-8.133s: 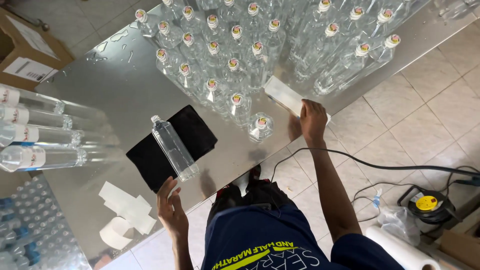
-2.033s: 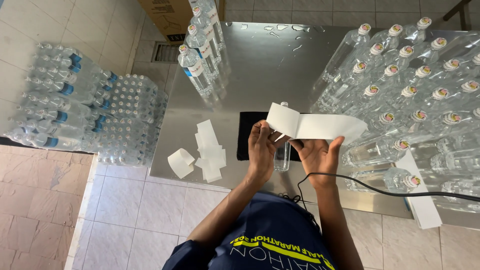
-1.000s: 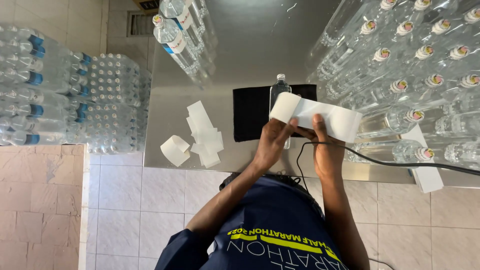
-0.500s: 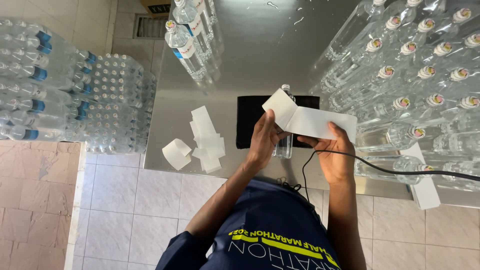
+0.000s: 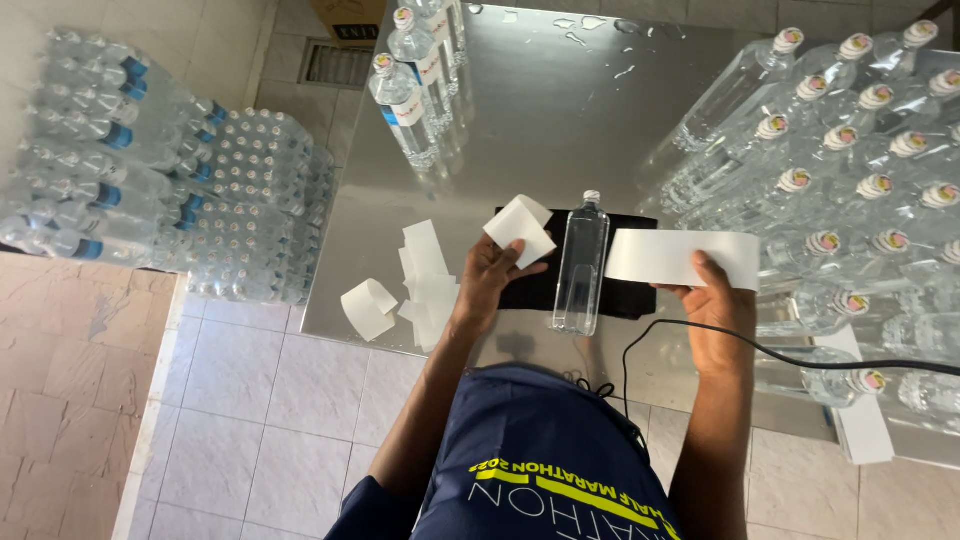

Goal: Manually applying adhesive labels to plastic water bottles on a production table

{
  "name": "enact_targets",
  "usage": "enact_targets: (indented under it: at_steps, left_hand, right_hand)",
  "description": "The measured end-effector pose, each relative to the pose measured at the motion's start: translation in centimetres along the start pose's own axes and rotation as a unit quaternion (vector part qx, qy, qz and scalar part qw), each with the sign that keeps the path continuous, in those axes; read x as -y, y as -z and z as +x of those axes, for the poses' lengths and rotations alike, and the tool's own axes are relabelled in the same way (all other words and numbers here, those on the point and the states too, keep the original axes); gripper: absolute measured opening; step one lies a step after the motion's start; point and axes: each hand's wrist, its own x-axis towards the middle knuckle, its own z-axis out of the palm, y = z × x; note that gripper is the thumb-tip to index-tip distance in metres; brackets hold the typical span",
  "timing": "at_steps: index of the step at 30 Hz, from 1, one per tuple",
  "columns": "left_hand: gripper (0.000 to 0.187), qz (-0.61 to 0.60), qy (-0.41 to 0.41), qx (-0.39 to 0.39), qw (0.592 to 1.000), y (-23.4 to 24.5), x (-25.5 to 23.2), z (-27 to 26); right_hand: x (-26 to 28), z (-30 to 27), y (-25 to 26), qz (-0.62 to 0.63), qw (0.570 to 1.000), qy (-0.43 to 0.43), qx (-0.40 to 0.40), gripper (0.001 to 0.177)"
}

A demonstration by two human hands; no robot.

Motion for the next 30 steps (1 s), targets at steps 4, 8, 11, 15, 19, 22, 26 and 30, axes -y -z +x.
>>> enact_targets:
  at_steps: [4, 8, 11, 15, 19, 22, 26, 30]
  left_hand:
    - [0.048, 0.106, -0.055, -0.035, 0.992, 10.8, 2.9, 0.6]
    - [0.086, 0.385, 0.108, -0.212, 0.892, 18.3, 4.9, -1.5]
    - [0.108, 0.552, 0.128, -0.225, 0.793, 20.0, 5.2, -3.7]
    - [0.092, 0.754, 0.01, -0.262, 0.602, 16.0, 3.7, -6.3]
    - [0.066, 0.653, -0.029, -0.192, 0.732, 7.4, -0.3, -6.1]
    - [0.037, 0.328, -0.067, -0.004, 0.942, -2.1, -2.8, -7.0]
    - [0.064, 0.056, -0.024, 0.122, 0.991, -6.8, -2.7, -6.6]
    - [0.068, 0.034, -0.027, 0.096, 0.994, -6.6, -2.1, -5.9]
  right_hand:
    - [0.3, 0.4, 1.3, -0.085, 0.995, 0.05, -0.019, 0.039]
    - [0.9, -1.4, -0.1, -0.205, 0.974, 0.079, -0.06, 0.042]
    - [-0.2, -1.9, -0.5, -0.273, 0.952, 0.13, -0.043, 0.053]
    - [0.9, -3.2, -4.7, -0.428, 0.893, 0.137, -0.017, 0.071]
    - [-1.6, -1.7, -3.5, -0.481, 0.808, 0.318, 0.121, 0.047]
    - [-2.2, -2.5, -6.5, -0.569, 0.699, 0.415, 0.127, 0.062]
    - [0.1, -6.8, -11.2, -0.627, 0.657, 0.388, 0.159, 0.051]
    - [2.0, -7.1, -11.7, -0.601, 0.684, 0.315, 0.267, 0.094]
